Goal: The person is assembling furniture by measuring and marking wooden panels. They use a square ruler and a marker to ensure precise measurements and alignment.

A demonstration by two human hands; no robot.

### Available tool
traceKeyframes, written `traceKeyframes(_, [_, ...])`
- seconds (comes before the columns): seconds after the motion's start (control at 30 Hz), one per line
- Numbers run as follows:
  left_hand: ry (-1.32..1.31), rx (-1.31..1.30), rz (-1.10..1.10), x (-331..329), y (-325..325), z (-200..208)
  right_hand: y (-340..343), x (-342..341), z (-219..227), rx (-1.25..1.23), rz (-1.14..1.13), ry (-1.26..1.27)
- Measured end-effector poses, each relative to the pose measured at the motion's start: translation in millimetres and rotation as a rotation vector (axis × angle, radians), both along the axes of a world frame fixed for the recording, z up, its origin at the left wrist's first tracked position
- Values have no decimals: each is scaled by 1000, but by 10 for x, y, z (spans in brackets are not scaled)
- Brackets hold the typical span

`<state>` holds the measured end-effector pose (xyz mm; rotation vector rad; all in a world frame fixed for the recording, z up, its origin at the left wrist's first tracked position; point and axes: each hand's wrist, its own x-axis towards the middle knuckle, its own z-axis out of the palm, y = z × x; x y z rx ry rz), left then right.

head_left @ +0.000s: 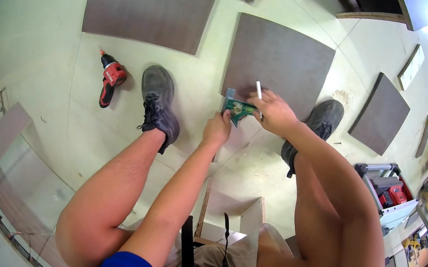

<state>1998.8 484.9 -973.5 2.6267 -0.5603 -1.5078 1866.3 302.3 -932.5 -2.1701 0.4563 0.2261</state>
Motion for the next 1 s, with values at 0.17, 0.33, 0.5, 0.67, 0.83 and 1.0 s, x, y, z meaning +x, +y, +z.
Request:
traceKeyframes(0.17, [18, -1, -33, 114, 108, -170, 117, 238, -199, -85, 84, -84])
traceKeyframes(0.33, [45, -35, 41, 133, 214, -352, 135, 283, -283, -166, 152, -155])
traceKeyframes(0.5, [243, 45, 214, 236, 140, -165, 118, 240, -310, -141, 155, -118])
traceKeyframes(0.67, [250, 28, 209, 274, 110, -109, 110, 254, -322, -107, 115, -128])
traceKeyframes(0.83, [236, 36, 215, 312, 113, -98, 104, 255, -309, -104, 128, -126])
traceKeyframes(1.0, [264, 18, 202, 351, 75, -51, 88, 232, -341, -110, 141, -119])
